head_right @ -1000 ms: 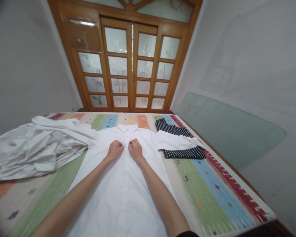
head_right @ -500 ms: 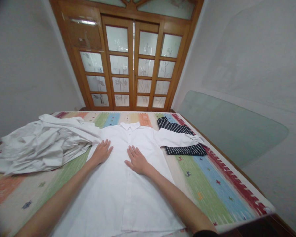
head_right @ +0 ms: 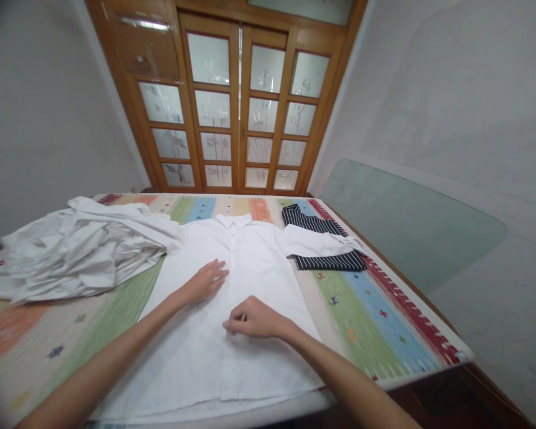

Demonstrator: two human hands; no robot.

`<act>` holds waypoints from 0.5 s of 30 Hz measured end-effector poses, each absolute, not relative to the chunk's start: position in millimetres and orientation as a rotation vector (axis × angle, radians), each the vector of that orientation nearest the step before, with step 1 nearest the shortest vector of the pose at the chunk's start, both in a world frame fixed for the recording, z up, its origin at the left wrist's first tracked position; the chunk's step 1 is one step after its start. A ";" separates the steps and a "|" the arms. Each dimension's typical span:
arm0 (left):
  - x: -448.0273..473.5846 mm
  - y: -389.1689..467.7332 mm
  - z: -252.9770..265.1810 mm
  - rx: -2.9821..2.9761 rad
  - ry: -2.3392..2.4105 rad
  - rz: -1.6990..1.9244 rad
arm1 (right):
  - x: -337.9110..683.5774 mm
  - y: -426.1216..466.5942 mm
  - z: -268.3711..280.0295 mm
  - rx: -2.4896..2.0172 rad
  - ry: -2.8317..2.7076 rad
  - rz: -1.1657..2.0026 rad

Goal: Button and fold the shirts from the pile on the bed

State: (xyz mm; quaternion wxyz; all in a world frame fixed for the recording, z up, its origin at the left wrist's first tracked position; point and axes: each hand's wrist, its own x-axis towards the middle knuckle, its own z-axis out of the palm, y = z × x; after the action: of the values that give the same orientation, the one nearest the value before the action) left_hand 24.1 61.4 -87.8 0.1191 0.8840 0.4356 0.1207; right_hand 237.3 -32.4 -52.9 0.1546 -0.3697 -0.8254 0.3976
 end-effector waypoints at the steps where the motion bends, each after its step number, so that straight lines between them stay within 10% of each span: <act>1: 28.6 60.9 -88.3 2.574 1.236 0.397 | 234.0 -24.8 -53.5 -1.176 -2.305 1.018; 8: 41.3 66.2 -93.4 2.393 1.252 0.643 | 205.5 26.9 -71.8 -1.670 -2.081 0.400; 15: 46.4 65.0 -88.1 2.366 1.329 0.699 | 205.7 46.3 -84.1 -1.694 -1.927 0.497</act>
State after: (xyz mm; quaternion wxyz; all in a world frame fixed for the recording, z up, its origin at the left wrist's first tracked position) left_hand 46.4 65.0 -88.1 0.1691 0.8322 0.4674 0.2459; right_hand 205.7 46.3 -84.1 0.2609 -0.6257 -0.7119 0.1835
